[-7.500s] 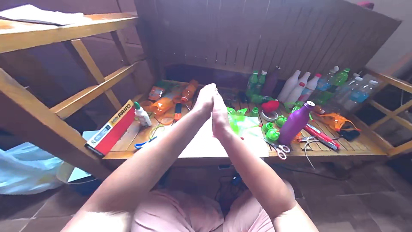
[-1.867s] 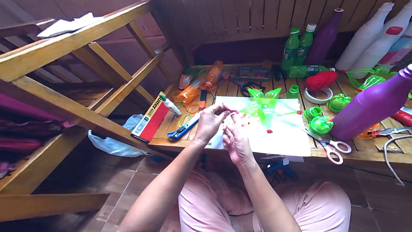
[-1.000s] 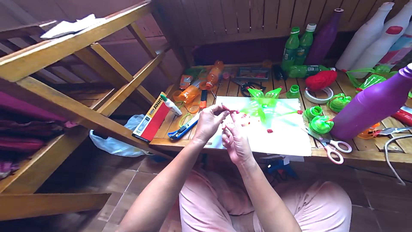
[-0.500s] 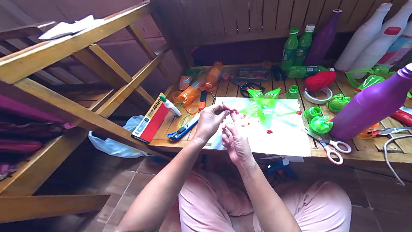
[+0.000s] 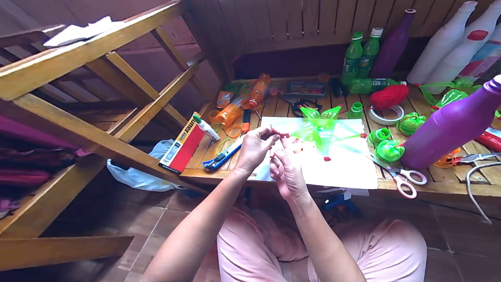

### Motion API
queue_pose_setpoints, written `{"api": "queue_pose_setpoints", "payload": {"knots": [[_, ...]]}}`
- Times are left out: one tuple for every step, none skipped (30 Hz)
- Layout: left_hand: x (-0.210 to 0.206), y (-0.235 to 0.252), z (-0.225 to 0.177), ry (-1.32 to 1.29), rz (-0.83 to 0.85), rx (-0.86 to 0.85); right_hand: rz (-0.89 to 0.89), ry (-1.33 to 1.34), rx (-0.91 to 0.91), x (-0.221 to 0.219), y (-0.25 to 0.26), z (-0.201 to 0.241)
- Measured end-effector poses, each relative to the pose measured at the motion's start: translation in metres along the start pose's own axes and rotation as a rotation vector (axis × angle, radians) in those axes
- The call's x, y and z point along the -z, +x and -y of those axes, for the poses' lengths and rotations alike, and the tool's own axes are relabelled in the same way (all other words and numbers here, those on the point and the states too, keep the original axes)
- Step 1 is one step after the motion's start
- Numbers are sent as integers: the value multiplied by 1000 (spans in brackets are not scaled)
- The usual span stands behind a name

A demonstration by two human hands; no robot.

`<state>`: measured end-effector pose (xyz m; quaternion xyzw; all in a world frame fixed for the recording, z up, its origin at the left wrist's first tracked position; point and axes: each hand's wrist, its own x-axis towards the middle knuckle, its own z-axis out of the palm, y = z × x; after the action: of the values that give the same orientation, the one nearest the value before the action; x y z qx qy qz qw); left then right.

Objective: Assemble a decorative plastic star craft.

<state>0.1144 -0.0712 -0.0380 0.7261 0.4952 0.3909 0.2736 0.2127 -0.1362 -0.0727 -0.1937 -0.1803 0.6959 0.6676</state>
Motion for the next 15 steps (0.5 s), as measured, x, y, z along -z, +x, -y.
{"api": "queue_pose_setpoints", "payload": {"knots": [[0, 0, 0, 0, 0, 2, 0, 1, 1, 0, 0, 0], [0, 0, 1, -1, 0, 2, 2, 2, 0, 0, 0, 0], [1, 0, 1, 2, 1, 3, 5, 4, -1, 0, -1, 0], [1, -1, 1, 4, 3, 5, 5, 3, -3, 1, -1, 0], [1, -1, 1, 4, 5, 9, 5, 2, -3, 1, -1, -1], [1, -1, 0, 6, 6, 12, 5, -1, -1, 1, -1, -1], [2, -2, 0, 9, 8, 15, 7, -6, 0, 1, -1, -1], [2, -2, -1, 10, 8, 17, 6, -7, 0, 1, -2, -1], [1, -2, -1, 11, 8, 20, 4, -7, -2, 1, -2, -1], [1, -2, 0, 10, 5, 20, 4, -8, -2, 1, -2, -1], [2, -1, 1, 4, 3, 17, 5, -11, -1, 1, -2, -1], [2, -1, 2, 1, 0, 13, 5, -11, -1, 0, -1, -1], [2, -1, 2, 0, 0, 13, 8, -8, -2, 0, -1, -1], [3, -1, 1, 4, 0, 18, 10, -10, -2, 0, -1, -1], [4, -1, 0, 6, -2, 26, 10, -12, 1, 0, 0, -1]]}}
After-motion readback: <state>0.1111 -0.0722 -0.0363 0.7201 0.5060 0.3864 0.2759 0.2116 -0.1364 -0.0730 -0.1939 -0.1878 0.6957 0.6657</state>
